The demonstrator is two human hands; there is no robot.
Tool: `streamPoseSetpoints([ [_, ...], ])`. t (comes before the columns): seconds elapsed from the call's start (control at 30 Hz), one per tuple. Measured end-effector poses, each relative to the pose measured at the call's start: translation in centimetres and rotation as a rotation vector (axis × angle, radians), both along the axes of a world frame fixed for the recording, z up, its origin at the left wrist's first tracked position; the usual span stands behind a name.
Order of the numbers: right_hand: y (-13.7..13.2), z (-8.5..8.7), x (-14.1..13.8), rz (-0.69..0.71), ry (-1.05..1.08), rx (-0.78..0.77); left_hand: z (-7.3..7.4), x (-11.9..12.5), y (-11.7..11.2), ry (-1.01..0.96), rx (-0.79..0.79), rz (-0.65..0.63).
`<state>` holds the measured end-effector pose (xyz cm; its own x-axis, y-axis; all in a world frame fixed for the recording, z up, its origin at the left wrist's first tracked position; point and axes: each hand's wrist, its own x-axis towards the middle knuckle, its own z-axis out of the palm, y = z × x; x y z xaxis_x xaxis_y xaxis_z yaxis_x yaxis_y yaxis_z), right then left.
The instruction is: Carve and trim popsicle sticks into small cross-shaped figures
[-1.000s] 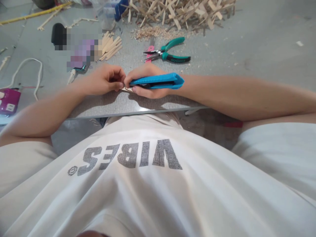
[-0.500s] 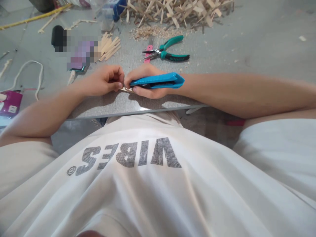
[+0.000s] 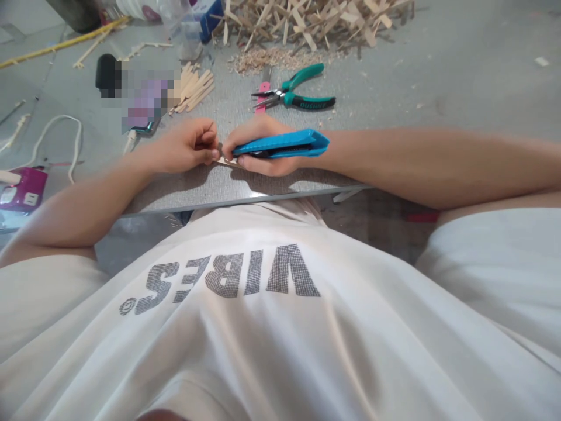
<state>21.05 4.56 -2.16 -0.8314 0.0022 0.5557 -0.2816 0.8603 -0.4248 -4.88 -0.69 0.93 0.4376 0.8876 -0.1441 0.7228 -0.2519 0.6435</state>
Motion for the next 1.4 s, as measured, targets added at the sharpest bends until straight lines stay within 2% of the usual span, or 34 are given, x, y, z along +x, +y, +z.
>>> streamPoseSetpoints([
  [0.13,-0.2,0.0,0.1,-0.007,0.014,0.001,0.0,-0.1,0.1,0.042,0.043,-0.013],
  [0.43,0.6,-0.4,0.2,0.008,0.015,0.005,-1.1,-0.2,0.6,-0.037,0.056,-0.010],
  [0.83,0.4,-0.5,0.5,0.008,0.030,0.024,-0.4,0.5,0.2,-0.055,0.012,-0.005],
  [1.07,0.6,-0.6,0.6,0.022,0.031,0.021,-0.5,0.5,0.2,-0.065,0.001,-0.014],
  [1.3,0.8,-0.8,0.5,-0.050,-0.046,-0.073,-0.9,0.2,0.5,-0.076,0.009,-0.034],
  [1.4,0.8,-0.8,0.5,-0.057,-0.073,-0.005,-0.9,0.1,0.6,-0.050,0.026,-0.042],
])
